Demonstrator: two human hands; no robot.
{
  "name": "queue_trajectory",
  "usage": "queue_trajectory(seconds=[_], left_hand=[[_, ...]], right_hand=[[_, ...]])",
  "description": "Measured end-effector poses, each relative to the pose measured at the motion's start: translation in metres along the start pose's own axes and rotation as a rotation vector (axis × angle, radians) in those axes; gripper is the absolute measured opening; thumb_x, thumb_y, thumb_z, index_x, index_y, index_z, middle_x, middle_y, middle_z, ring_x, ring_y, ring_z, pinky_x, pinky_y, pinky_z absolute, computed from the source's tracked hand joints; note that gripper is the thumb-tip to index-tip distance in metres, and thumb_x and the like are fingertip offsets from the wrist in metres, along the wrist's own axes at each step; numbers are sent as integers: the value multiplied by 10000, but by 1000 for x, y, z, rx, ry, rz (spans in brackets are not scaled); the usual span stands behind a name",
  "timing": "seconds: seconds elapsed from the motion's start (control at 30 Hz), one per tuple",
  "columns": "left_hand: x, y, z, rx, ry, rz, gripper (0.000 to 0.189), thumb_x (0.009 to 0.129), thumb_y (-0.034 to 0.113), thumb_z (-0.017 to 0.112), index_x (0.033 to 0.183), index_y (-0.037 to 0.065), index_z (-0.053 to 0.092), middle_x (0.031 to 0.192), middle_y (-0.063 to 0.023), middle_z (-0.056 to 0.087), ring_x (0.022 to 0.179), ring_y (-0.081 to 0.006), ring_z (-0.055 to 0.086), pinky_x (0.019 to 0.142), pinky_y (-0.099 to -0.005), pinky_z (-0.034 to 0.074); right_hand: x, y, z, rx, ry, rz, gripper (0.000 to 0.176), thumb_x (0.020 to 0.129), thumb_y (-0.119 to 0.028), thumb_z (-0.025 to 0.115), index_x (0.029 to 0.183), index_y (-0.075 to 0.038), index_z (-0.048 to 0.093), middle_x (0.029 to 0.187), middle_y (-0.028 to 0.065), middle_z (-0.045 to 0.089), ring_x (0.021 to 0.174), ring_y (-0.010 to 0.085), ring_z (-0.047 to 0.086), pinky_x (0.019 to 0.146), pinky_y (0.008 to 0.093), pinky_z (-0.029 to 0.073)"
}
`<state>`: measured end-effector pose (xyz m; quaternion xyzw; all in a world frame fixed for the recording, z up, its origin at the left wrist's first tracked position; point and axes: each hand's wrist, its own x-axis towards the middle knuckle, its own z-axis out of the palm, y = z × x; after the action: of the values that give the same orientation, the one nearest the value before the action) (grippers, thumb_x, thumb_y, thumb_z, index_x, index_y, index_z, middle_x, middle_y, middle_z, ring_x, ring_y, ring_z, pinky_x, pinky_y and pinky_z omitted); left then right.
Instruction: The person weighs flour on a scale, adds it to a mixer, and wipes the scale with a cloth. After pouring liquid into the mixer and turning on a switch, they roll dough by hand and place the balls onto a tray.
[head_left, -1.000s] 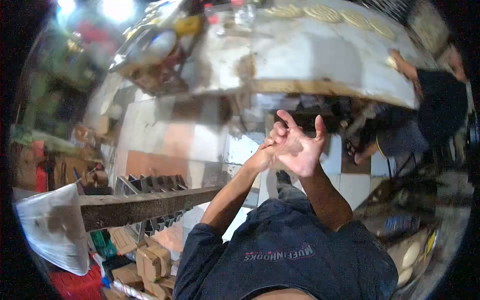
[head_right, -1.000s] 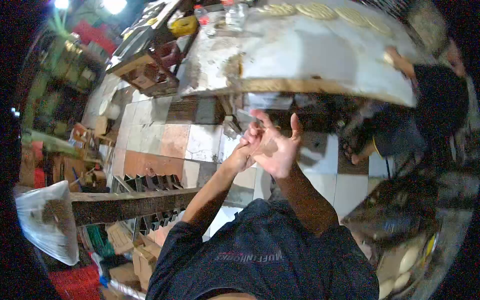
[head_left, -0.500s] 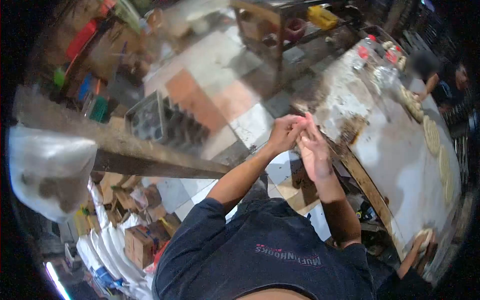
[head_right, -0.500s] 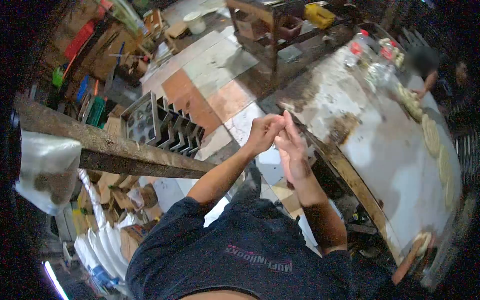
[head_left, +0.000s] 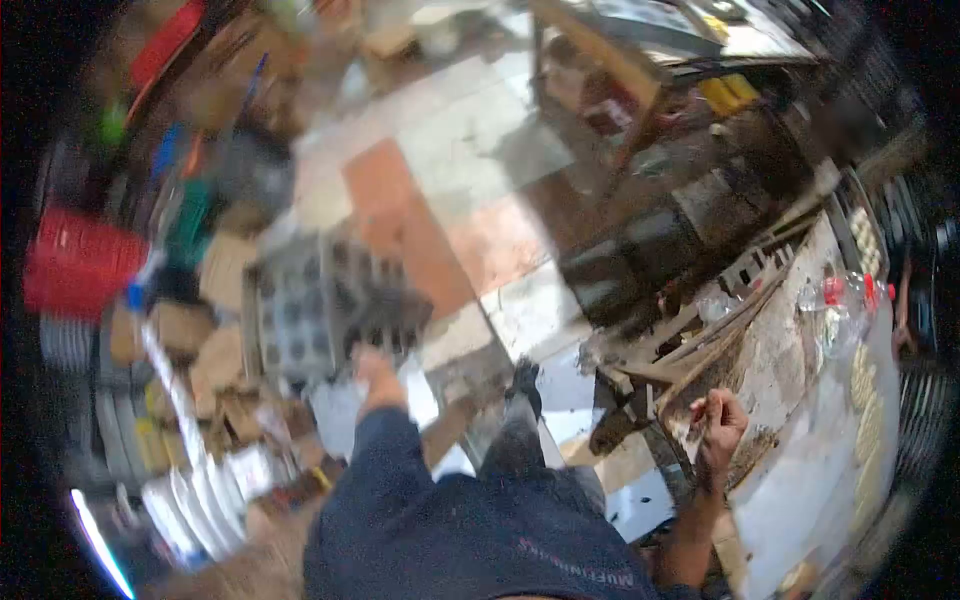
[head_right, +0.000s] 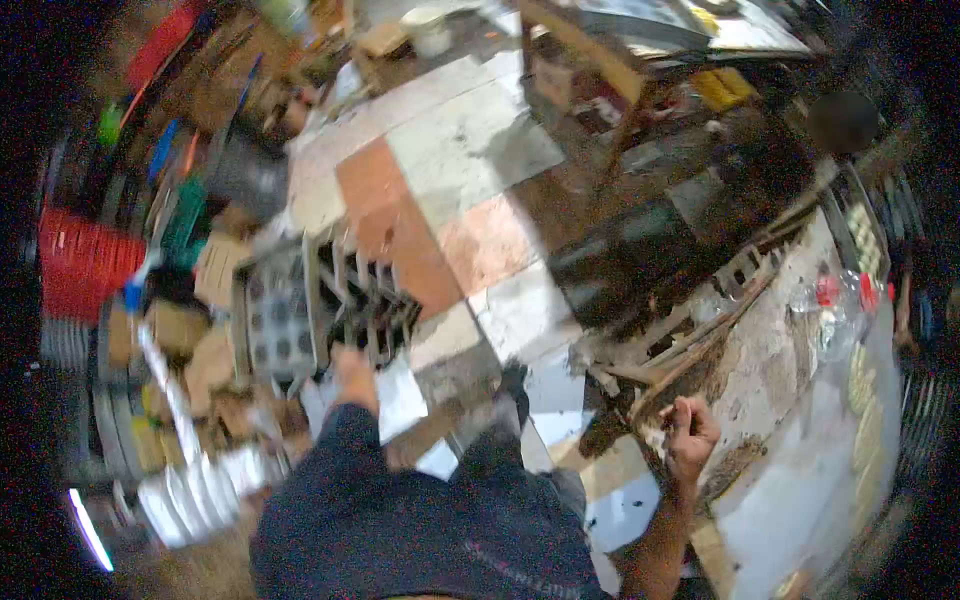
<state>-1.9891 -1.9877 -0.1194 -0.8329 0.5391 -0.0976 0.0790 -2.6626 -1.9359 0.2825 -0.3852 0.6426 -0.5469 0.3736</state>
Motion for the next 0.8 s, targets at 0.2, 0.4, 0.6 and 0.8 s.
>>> queue_trajectory(seconds=[0.2, 0.4, 0.6, 0.8], left_hand=[[15, -83, -42, -2068, 1, -1294, 874, 679, 645, 527, 1345, 99, 377, 1375, -111, 365, 1201, -300, 376, 989, -484, 276], [48, -83, -72, -2005, 15, -1668, 693, 622, 515, 616, 1219, 190, 484, 1205, -98, 485, 1038, -290, 457, 746, -484, 412], [87, -25, -184, -1882, 350, -1185, 436, 719, 354, 588, 1065, 93, 542, 938, -116, 580, 754, -262, 541, 584, -371, 429], [65, 94, -318, -1560, 340, -739, 279, 795, 215, 578, 951, -16, 573, 859, -165, 598, 691, -266, 556, 571, -394, 445]], right_hand=[[28, -8, -5, -252, 75, 72, 244, 774, 50, 576, 1012, -4, 598, 919, 50, 598, 797, 102, 575, 725, 243, 473], [53, -12, -22, -419, 90, -7, 198, 767, -3, 600, 964, -12, 619, 882, 61, 602, 768, 115, 593, 695, 244, 479], [20, -27, -57, -444, 229, -115, 190, 744, -10, 596, 930, -9, 633, 860, 86, 599, 763, 162, 620, 694, 273, 501], [-19, -19, -132, -359, 288, -272, 188, 733, -6, 589, 915, 3, 635, 852, 116, 605, 734, 179, 627, 673, 284, 512]])
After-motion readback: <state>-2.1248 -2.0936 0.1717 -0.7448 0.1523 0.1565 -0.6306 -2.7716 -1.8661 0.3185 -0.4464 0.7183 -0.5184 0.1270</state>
